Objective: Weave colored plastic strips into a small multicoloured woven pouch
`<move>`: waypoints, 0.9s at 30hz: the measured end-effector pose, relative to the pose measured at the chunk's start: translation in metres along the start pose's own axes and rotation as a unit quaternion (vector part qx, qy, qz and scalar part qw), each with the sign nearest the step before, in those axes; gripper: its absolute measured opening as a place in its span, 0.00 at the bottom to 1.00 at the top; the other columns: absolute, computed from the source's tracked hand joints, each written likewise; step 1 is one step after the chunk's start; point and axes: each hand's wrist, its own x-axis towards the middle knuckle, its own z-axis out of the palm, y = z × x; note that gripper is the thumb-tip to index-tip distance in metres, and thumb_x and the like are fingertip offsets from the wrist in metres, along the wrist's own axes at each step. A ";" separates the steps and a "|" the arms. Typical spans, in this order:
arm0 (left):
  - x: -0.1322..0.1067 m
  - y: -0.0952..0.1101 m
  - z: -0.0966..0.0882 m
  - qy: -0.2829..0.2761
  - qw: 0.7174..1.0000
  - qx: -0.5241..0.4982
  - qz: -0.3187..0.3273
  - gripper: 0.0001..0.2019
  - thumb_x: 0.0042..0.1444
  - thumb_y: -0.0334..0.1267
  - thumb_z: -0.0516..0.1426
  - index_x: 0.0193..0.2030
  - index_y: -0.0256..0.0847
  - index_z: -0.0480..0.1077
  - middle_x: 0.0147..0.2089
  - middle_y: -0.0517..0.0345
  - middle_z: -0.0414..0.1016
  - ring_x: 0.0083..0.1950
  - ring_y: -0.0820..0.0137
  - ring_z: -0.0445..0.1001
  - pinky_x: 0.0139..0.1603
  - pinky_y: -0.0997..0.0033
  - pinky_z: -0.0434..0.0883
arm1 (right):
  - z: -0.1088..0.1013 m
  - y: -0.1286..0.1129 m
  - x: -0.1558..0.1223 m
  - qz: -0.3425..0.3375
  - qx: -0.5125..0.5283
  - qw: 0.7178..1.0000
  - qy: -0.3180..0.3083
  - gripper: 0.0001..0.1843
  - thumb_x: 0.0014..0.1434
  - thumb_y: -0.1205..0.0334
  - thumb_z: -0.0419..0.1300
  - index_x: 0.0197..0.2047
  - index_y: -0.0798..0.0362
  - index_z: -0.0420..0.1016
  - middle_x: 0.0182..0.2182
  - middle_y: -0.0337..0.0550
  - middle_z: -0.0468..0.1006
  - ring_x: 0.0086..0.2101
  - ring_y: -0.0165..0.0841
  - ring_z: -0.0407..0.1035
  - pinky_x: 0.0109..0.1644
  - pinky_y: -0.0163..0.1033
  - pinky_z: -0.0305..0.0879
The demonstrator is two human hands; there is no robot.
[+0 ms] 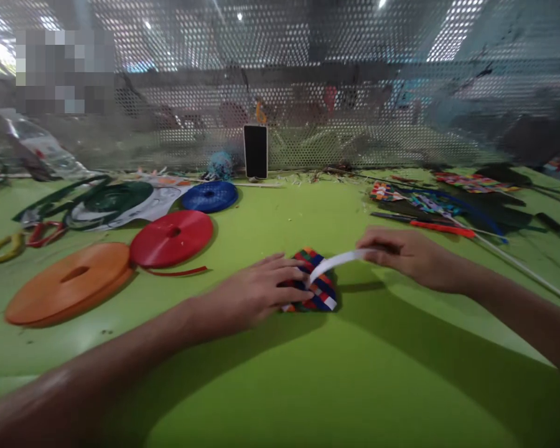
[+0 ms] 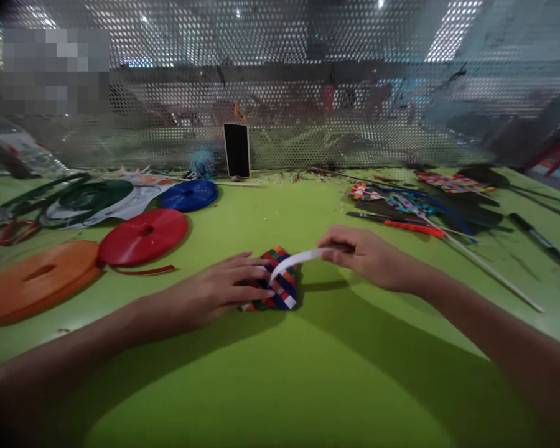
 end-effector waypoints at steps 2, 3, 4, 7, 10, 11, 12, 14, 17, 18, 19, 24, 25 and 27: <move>-0.003 -0.005 -0.001 0.016 1.000 0.005 0.000 0.29 0.61 0.17 0.50 0.63 0.48 0.71 0.66 0.50 0.72 0.72 0.57 0.63 0.71 0.42 0.64 | -0.004 -0.006 -0.003 -0.018 0.029 0.996 -0.088 0.18 0.67 0.45 0.56 0.42 0.49 0.80 0.34 0.43 0.80 0.34 0.36 0.72 0.38 0.40 0.67; -0.004 -0.007 -0.001 0.027 1.000 -0.004 0.001 0.30 0.60 0.16 0.50 0.62 0.48 0.72 0.65 0.50 0.72 0.71 0.57 0.64 0.69 0.44 0.67 | -0.006 -0.006 -0.004 -0.024 0.033 0.991 -0.128 0.18 0.68 0.47 0.56 0.41 0.49 0.80 0.34 0.42 0.80 0.34 0.36 0.73 0.39 0.40 0.67; -0.004 -0.009 0.000 0.044 0.999 -0.019 0.006 0.29 0.59 0.16 0.51 0.61 0.48 0.73 0.63 0.49 0.73 0.70 0.57 0.65 0.66 0.47 0.71 | -0.006 -0.005 -0.003 -0.026 0.031 0.986 -0.159 0.17 0.69 0.48 0.55 0.40 0.49 0.80 0.35 0.42 0.80 0.35 0.36 0.73 0.40 0.40 0.67; -0.003 -0.012 0.005 0.110 0.991 -0.068 0.029 0.22 0.60 0.17 0.53 0.54 0.42 0.77 0.54 0.47 0.79 0.62 0.59 0.72 0.59 0.53 0.76 | -0.002 0.000 -0.001 -0.025 0.011 0.983 -0.179 0.18 0.70 0.49 0.54 0.39 0.49 0.80 0.34 0.43 0.80 0.35 0.36 0.74 0.41 0.41 0.67; -0.001 -0.009 0.009 0.155 0.984 -0.088 0.025 0.16 0.62 0.21 0.55 0.52 0.38 0.76 0.48 0.47 0.82 0.55 0.61 0.77 0.56 0.55 0.77 | 0.006 0.000 0.000 -0.040 0.021 0.986 -0.159 0.17 0.70 0.50 0.54 0.40 0.49 0.80 0.34 0.43 0.80 0.35 0.35 0.74 0.41 0.40 0.66; -0.001 -0.007 0.009 0.156 0.984 -0.088 0.015 0.16 0.63 0.22 0.55 0.53 0.38 0.75 0.48 0.48 0.82 0.54 0.62 0.78 0.56 0.55 0.77 | 0.007 -0.002 -0.001 -0.045 0.031 0.986 -0.159 0.17 0.70 0.50 0.54 0.40 0.48 0.80 0.33 0.42 0.80 0.34 0.35 0.73 0.40 0.39 0.65; 0.000 -0.004 0.009 0.156 0.984 -0.088 0.005 0.17 0.63 0.23 0.55 0.55 0.39 0.74 0.48 0.48 0.82 0.53 0.63 0.78 0.56 0.56 0.77 | 0.008 -0.003 -0.003 -0.047 0.042 0.985 -0.163 0.16 0.70 0.51 0.54 0.39 0.48 0.80 0.32 0.41 0.80 0.33 0.34 0.73 0.39 0.39 0.65; 0.000 0.000 0.009 0.148 0.985 -0.088 -0.006 0.17 0.64 0.26 0.56 0.58 0.41 0.72 0.50 0.49 0.82 0.52 0.63 0.78 0.55 0.57 0.76 | 0.010 -0.006 -0.005 -0.043 0.059 0.983 -0.169 0.15 0.70 0.51 0.55 0.39 0.47 0.81 0.31 0.40 0.80 0.31 0.33 0.73 0.36 0.37 0.65; -0.001 0.005 0.010 0.144 0.987 -0.070 0.008 0.14 0.65 0.33 0.59 0.57 0.40 0.71 0.46 0.51 0.82 0.46 0.65 0.78 0.49 0.62 0.76 | 0.014 -0.006 -0.006 -0.020 0.046 0.990 -0.132 0.14 0.69 0.49 0.57 0.41 0.46 0.81 0.32 0.40 0.82 0.30 0.34 0.74 0.34 0.37 0.66; -0.001 0.006 0.011 0.146 0.987 -0.062 0.011 0.13 0.66 0.33 0.59 0.56 0.41 0.71 0.44 0.52 0.82 0.44 0.65 0.78 0.46 0.64 0.76 | 0.017 -0.005 -0.005 -0.017 0.036 0.993 -0.111 0.15 0.68 0.49 0.57 0.42 0.46 0.81 0.33 0.40 0.83 0.31 0.34 0.75 0.35 0.38 0.67; -0.002 0.006 0.011 0.149 0.987 -0.058 0.011 0.12 0.66 0.33 0.59 0.56 0.41 0.71 0.42 0.52 0.82 0.42 0.66 0.78 0.45 0.65 0.76 | 0.020 -0.004 -0.005 -0.019 0.025 0.996 -0.087 0.15 0.68 0.48 0.57 0.44 0.46 0.81 0.35 0.42 0.84 0.32 0.35 0.76 0.35 0.38 0.68; -0.005 0.011 0.005 0.147 0.988 -0.046 -0.005 0.10 0.66 0.31 0.58 0.53 0.41 0.73 0.43 0.52 0.82 0.42 0.67 0.79 0.44 0.67 0.76 | 0.034 -0.003 -0.006 -0.088 -0.047 0.995 0.017 0.13 0.68 0.51 0.58 0.43 0.48 0.80 0.34 0.44 0.82 0.30 0.35 0.75 0.35 0.40 0.68; -0.006 0.012 0.002 0.151 0.987 -0.048 -0.012 0.10 0.66 0.31 0.58 0.52 0.41 0.74 0.42 0.53 0.82 0.41 0.69 0.79 0.42 0.69 0.77 | 0.036 -0.004 -0.007 -0.104 -0.064 0.992 0.035 0.11 0.68 0.53 0.58 0.44 0.48 0.79 0.35 0.44 0.82 0.31 0.36 0.75 0.35 0.40 0.68; -0.005 0.016 -0.002 0.166 0.983 -0.072 -0.029 0.09 0.66 0.30 0.57 0.50 0.41 0.75 0.41 0.55 0.83 0.38 0.72 0.79 0.39 0.73 0.76 | 0.040 -0.007 -0.010 -0.134 -0.098 0.984 0.069 0.12 0.68 0.55 0.59 0.51 0.46 0.77 0.41 0.45 0.82 0.35 0.38 0.76 0.39 0.42 0.70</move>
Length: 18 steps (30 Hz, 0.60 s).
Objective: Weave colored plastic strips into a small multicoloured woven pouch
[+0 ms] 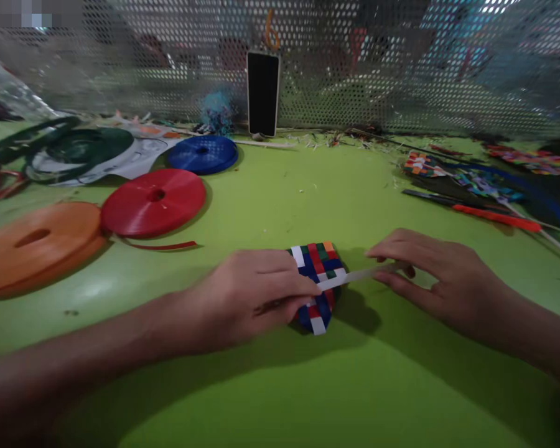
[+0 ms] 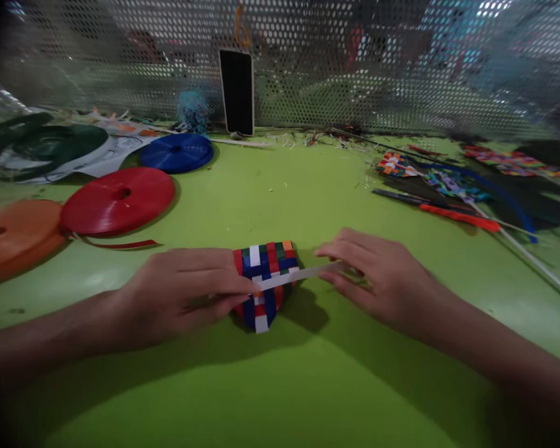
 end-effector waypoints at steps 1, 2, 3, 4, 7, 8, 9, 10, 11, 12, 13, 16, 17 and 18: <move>0.001 0.002 -0.001 0.008 1.000 -0.017 -0.012 0.08 0.66 0.30 0.57 0.49 0.41 0.75 0.40 0.56 0.83 0.38 0.73 0.80 0.38 0.75 0.76 | 0.001 -0.003 -0.001 -0.016 -0.013 1.000 0.012 0.16 0.67 0.56 0.59 0.57 0.43 0.75 0.44 0.46 0.81 0.38 0.39 0.76 0.41 0.43 0.71; 0.002 0.004 -0.001 0.017 0.999 -0.033 -0.024 0.08 0.66 0.30 0.58 0.49 0.41 0.75 0.40 0.57 0.83 0.37 0.73 0.80 0.38 0.76 0.76 | 0.002 -0.006 -0.003 -0.033 -0.020 0.999 0.018 0.21 0.68 0.58 0.59 0.63 0.40 0.70 0.48 0.45 0.81 0.41 0.40 0.76 0.42 0.44 0.71; 0.003 0.005 -0.001 0.022 0.998 -0.047 -0.033 0.08 0.65 0.30 0.59 0.48 0.42 0.76 0.39 0.57 0.84 0.37 0.74 0.81 0.38 0.77 0.76 | 0.004 -0.009 -0.004 -0.046 -0.021 0.999 0.017 0.26 0.68 0.61 0.58 0.67 0.36 0.65 0.50 0.45 0.80 0.43 0.41 0.76 0.43 0.44 0.71; 0.003 0.006 -0.001 0.026 0.997 -0.058 -0.043 0.08 0.65 0.30 0.60 0.48 0.42 0.76 0.40 0.58 0.84 0.37 0.74 0.81 0.39 0.77 0.76 | 0.005 -0.011 -0.005 -0.058 -0.016 0.998 0.009 0.30 0.68 0.63 0.57 0.70 0.33 0.60 0.51 0.44 0.79 0.44 0.41 0.76 0.43 0.44 0.71; 0.005 0.004 -0.002 0.024 0.994 -0.082 -0.061 0.09 0.64 0.32 0.62 0.50 0.43 0.76 0.40 0.59 0.84 0.36 0.74 0.80 0.37 0.77 0.75 | 0.010 -0.015 -0.009 -0.088 -0.001 0.996 -0.007 0.34 0.70 0.65 0.52 0.74 0.28 0.53 0.48 0.43 0.79 0.41 0.39 0.75 0.38 0.42 0.70; 0.005 0.002 -0.003 0.012 0.994 -0.087 -0.067 0.11 0.64 0.34 0.62 0.52 0.43 0.75 0.41 0.59 0.83 0.36 0.73 0.80 0.38 0.76 0.75 | 0.011 -0.014 -0.011 -0.093 -0.001 0.996 -0.003 0.33 0.70 0.64 0.50 0.73 0.28 0.55 0.45 0.44 0.80 0.38 0.39 0.75 0.36 0.41 0.69; 0.005 -0.001 -0.004 -0.009 0.993 -0.090 -0.071 0.13 0.63 0.35 0.63 0.54 0.43 0.75 0.42 0.58 0.83 0.39 0.72 0.80 0.40 0.74 0.75 | 0.012 -0.013 -0.011 -0.093 -0.004 0.996 0.005 0.31 0.71 0.62 0.50 0.72 0.28 0.57 0.42 0.44 0.79 0.36 0.39 0.74 0.34 0.41 0.68; 0.006 -0.003 -0.006 -0.035 0.993 -0.090 -0.068 0.15 0.63 0.35 0.63 0.56 0.42 0.74 0.44 0.56 0.82 0.42 0.70 0.79 0.43 0.72 0.75 | 0.013 -0.011 -0.012 -0.092 -0.009 0.996 0.013 0.29 0.71 0.61 0.51 0.71 0.29 0.61 0.40 0.44 0.79 0.34 0.38 0.73 0.33 0.40 0.67; 0.006 -0.006 -0.007 -0.065 0.993 -0.084 -0.060 0.15 0.63 0.36 0.63 0.57 0.42 0.73 0.46 0.54 0.81 0.46 0.68 0.78 0.47 0.68 0.75 | 0.014 -0.009 -0.012 -0.088 -0.015 0.996 0.019 0.26 0.70 0.61 0.52 0.69 0.31 0.65 0.38 0.44 0.78 0.33 0.37 0.73 0.32 0.40 0.66; 0.006 -0.009 -0.008 -0.094 0.992 -0.073 -0.048 0.15 0.64 0.36 0.62 0.56 0.41 0.74 0.49 0.52 0.80 0.50 0.65 0.77 0.51 0.64 0.74 | 0.014 -0.007 -0.011 -0.083 -0.021 0.996 0.022 0.24 0.70 0.61 0.54 0.67 0.33 0.69 0.37 0.44 0.77 0.33 0.36 0.72 0.32 0.39 0.66; 0.006 -0.012 -0.009 -0.116 0.991 -0.063 -0.033 0.14 0.64 0.36 0.62 0.56 0.40 0.74 0.51 0.50 0.79 0.53 0.63 0.75 0.55 0.61 0.73 | 0.014 -0.006 -0.009 -0.081 -0.028 0.996 0.025 0.22 0.69 0.61 0.57 0.64 0.36 0.72 0.36 0.43 0.77 0.32 0.35 0.72 0.33 0.39 0.65; 0.006 -0.018 -0.008 -0.148 0.988 -0.050 -0.011 0.13 0.65 0.39 0.61 0.54 0.41 0.76 0.55 0.47 0.76 0.55 0.60 0.72 0.57 0.56 0.72 | 0.013 -0.002 -0.005 -0.086 -0.048 0.994 0.050 0.15 0.68 0.63 0.59 0.56 0.44 0.79 0.34 0.43 0.76 0.30 0.32 0.70 0.31 0.37 0.63; 0.005 -0.019 -0.007 -0.150 0.987 -0.051 -0.011 0.12 0.65 0.40 0.61 0.54 0.42 0.76 0.56 0.47 0.75 0.56 0.60 0.72 0.57 0.56 0.71 | 0.014 -0.002 -0.003 -0.088 -0.055 0.993 0.058 0.13 0.69 0.63 0.59 0.54 0.47 0.80 0.34 0.43 0.76 0.29 0.31 0.69 0.31 0.36 0.63; 0.005 -0.019 -0.007 -0.152 0.987 -0.051 -0.010 0.12 0.65 0.41 0.61 0.54 0.43 0.77 0.57 0.47 0.74 0.56 0.60 0.71 0.57 0.56 0.71 | 0.014 -0.002 -0.003 -0.092 -0.061 0.992 0.064 0.12 0.69 0.64 0.59 0.53 0.50 0.80 0.34 0.43 0.76 0.29 0.30 0.69 0.31 0.36 0.62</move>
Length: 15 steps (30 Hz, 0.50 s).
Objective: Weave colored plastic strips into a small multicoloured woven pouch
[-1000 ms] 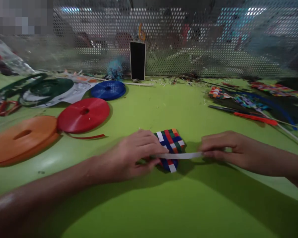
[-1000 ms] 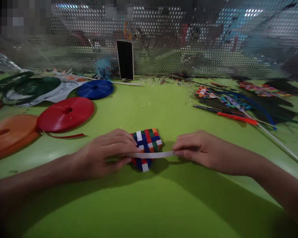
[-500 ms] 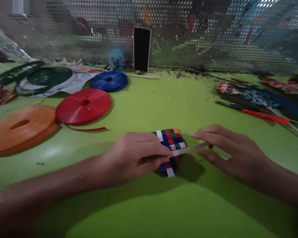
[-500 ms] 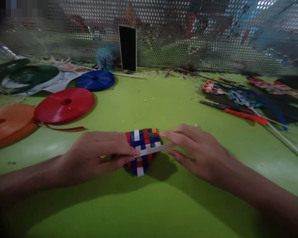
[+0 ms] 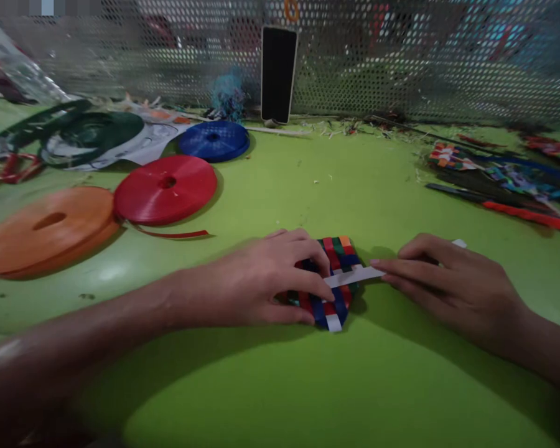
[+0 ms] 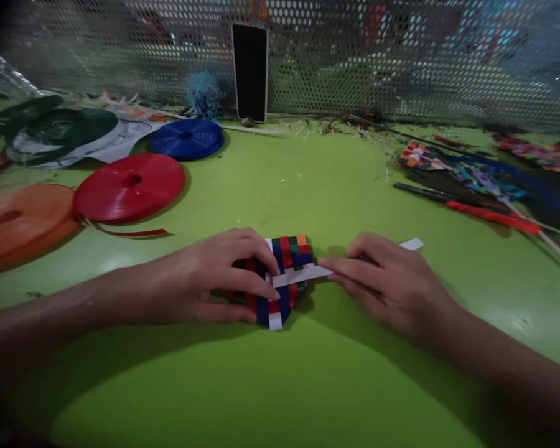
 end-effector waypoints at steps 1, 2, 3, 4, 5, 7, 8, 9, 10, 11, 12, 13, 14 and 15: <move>0.000 0.000 0.000 -0.002 1.000 0.003 0.002 0.12 0.65 0.41 0.61 0.53 0.45 0.78 0.57 0.48 0.74 0.56 0.60 0.71 0.58 0.56 0.71 | 0.001 0.000 0.000 -0.004 -0.007 1.000 0.001 0.12 0.69 0.64 0.59 0.52 0.52 0.80 0.33 0.43 0.75 0.29 0.29 0.69 0.31 0.35 0.62; 0.000 0.001 0.000 -0.004 1.000 0.010 0.004 0.11 0.65 0.41 0.61 0.52 0.46 0.78 0.58 0.48 0.73 0.57 0.60 0.71 0.58 0.56 0.70 | 0.002 0.000 0.000 -0.006 -0.013 1.000 0.001 0.12 0.69 0.65 0.59 0.52 0.53 0.80 0.33 0.43 0.75 0.29 0.29 0.68 0.31 0.35 0.62; 0.000 0.002 0.000 -0.007 1.000 0.017 0.006 0.10 0.66 0.40 0.61 0.52 0.46 0.79 0.58 0.48 0.73 0.57 0.60 0.71 0.59 0.56 0.70 | 0.003 0.001 -0.001 -0.007 -0.019 1.000 0.000 0.12 0.69 0.65 0.59 0.53 0.54 0.79 0.33 0.42 0.74 0.29 0.29 0.68 0.31 0.34 0.61; -0.001 0.003 0.000 -0.012 1.000 0.026 0.008 0.10 0.66 0.40 0.60 0.52 0.46 0.79 0.58 0.48 0.73 0.58 0.60 0.70 0.60 0.56 0.70 | 0.003 0.001 -0.002 -0.006 -0.023 1.000 -0.001 0.12 0.69 0.66 0.59 0.54 0.55 0.79 0.32 0.42 0.73 0.28 0.28 0.67 0.31 0.34 0.61; -0.001 0.005 -0.001 -0.017 0.999 0.034 0.009 0.10 0.67 0.40 0.59 0.52 0.46 0.79 0.58 0.48 0.73 0.58 0.60 0.70 0.60 0.56 0.70 | 0.004 0.002 -0.003 -0.003 -0.025 1.000 -0.002 0.13 0.69 0.66 0.59 0.54 0.55 0.79 0.32 0.42 0.73 0.29 0.28 0.67 0.31 0.34 0.61; -0.001 0.008 -0.002 -0.022 0.998 0.051 0.007 0.11 0.68 0.38 0.58 0.52 0.45 0.79 0.59 0.47 0.72 0.58 0.59 0.70 0.61 0.55 0.70 | 0.006 0.003 -0.005 0.006 -0.025 1.000 0.000 0.14 0.70 0.65 0.58 0.55 0.54 0.78 0.33 0.42 0.73 0.29 0.29 0.67 0.32 0.34 0.61; -0.002 0.010 -0.003 -0.023 0.998 0.055 0.006 0.11 0.68 0.37 0.58 0.52 0.46 0.79 0.60 0.47 0.72 0.59 0.59 0.70 0.61 0.54 0.70 | 0.007 0.004 -0.005 0.009 -0.022 1.000 0.001 0.14 0.70 0.64 0.58 0.56 0.53 0.78 0.33 0.42 0.74 0.29 0.29 0.67 0.32 0.34 0.62; -0.002 0.010 -0.003 -0.021 0.998 0.057 0.005 0.11 0.68 0.36 0.57 0.52 0.46 0.79 0.60 0.47 0.72 0.60 0.59 0.70 0.61 0.54 0.70 | 0.007 0.005 -0.006 0.011 -0.019 1.000 0.002 0.14 0.70 0.63 0.57 0.56 0.52 0.78 0.33 0.42 0.74 0.29 0.29 0.68 0.32 0.34 0.62; -0.003 0.011 -0.002 -0.017 0.998 0.057 0.006 0.11 0.67 0.35 0.57 0.52 0.47 0.79 0.61 0.47 0.71 0.60 0.59 0.69 0.61 0.54 0.70 | 0.007 0.005 -0.005 0.011 -0.016 1.000 0.003 0.14 0.71 0.62 0.57 0.56 0.52 0.78 0.33 0.41 0.74 0.29 0.29 0.68 0.32 0.34 0.62; -0.003 0.010 -0.002 -0.013 0.998 0.054 0.007 0.12 0.67 0.33 0.57 0.52 0.46 0.79 0.61 0.47 0.71 0.61 0.58 0.69 0.62 0.54 0.71 | 0.007 0.005 -0.005 0.012 -0.013 1.000 0.000 0.14 0.71 0.62 0.57 0.56 0.51 0.79 0.33 0.42 0.74 0.30 0.30 0.68 0.32 0.34 0.62; -0.004 0.010 -0.001 -0.010 0.999 0.051 0.009 0.13 0.66 0.30 0.57 0.53 0.46 0.79 0.60 0.47 0.71 0.62 0.58 0.68 0.62 0.54 0.71 | 0.007 0.005 -0.004 0.012 -0.010 1.000 -0.006 0.14 0.71 0.62 0.56 0.55 0.52 0.79 0.34 0.42 0.75 0.30 0.30 0.69 0.32 0.34 0.63; -0.004 0.009 0.000 -0.008 0.999 0.048 0.012 0.15 0.65 0.26 0.57 0.53 0.45 0.79 0.61 0.46 0.71 0.64 0.58 0.68 0.63 0.54 0.71 | 0.006 0.004 -0.003 0.012 -0.009 1.000 -0.013 0.14 0.71 0.62 0.56 0.55 0.53 0.79 0.34 0.43 0.76 0.31 0.30 0.70 0.33 0.35 0.64; -0.004 0.008 0.002 -0.004 0.999 0.044 0.014 0.18 0.63 0.23 0.56 0.54 0.45 0.78 0.61 0.46 0.70 0.65 0.58 0.66 0.65 0.53 0.70 | 0.006 0.004 -0.003 0.012 -0.007 1.000 -0.017 0.14 0.71 0.62 0.55 0.54 0.54 0.79 0.36 0.45 0.77 0.32 0.31 0.71 0.34 0.35 0.65; -0.004 0.006 0.003 0.000 0.999 0.041 0.017 0.21 0.60 0.20 0.56 0.54 0.44 0.78 0.61 0.46 0.70 0.66 0.58 0.65 0.66 0.53 0.69 | 0.006 0.003 -0.002 0.013 -0.004 1.000 -0.020 0.14 0.71 0.63 0.55 0.54 0.55 0.79 0.37 0.46 0.77 0.34 0.32 0.71 0.36 0.36 0.66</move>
